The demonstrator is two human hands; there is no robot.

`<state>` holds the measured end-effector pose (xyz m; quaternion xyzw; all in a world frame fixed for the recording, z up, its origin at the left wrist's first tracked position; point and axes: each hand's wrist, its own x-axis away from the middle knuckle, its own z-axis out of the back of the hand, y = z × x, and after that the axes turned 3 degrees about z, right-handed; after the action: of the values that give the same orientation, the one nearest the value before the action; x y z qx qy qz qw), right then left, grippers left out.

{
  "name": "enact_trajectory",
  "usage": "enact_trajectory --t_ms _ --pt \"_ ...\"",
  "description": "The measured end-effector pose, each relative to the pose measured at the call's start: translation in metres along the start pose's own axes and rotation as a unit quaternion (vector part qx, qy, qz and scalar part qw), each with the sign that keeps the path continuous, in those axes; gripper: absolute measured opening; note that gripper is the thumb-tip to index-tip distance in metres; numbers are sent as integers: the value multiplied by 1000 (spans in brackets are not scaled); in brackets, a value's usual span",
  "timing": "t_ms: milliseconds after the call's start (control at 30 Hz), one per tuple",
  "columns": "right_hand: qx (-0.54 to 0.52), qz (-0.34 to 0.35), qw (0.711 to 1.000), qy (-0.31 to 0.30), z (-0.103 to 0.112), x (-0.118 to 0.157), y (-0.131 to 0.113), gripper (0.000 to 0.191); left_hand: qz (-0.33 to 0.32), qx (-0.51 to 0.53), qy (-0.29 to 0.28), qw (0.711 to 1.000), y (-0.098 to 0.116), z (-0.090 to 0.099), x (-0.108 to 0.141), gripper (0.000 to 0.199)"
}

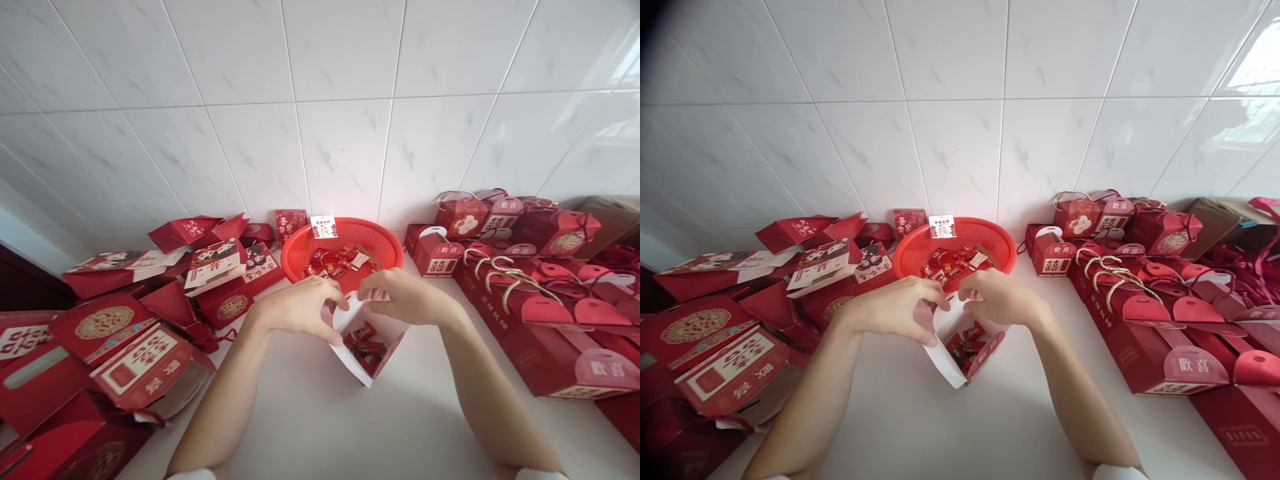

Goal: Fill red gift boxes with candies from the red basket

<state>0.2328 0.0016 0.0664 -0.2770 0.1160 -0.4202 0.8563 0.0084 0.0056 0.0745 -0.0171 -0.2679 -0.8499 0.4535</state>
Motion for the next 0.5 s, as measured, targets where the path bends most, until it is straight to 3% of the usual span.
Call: enact_trajectory --t_ms 167,333,500 --pt "1 55 997 -51 1 5 -4 22 -4 -2 -7 1000 1 1 2 49" --pt "75 114 966 -219 -19 -10 -7 27 -18 -3 -10 1000 2 2 1 40" --pt "80 16 948 -307 -43 -33 -9 22 -31 -9 -20 999 4 3 2 35"
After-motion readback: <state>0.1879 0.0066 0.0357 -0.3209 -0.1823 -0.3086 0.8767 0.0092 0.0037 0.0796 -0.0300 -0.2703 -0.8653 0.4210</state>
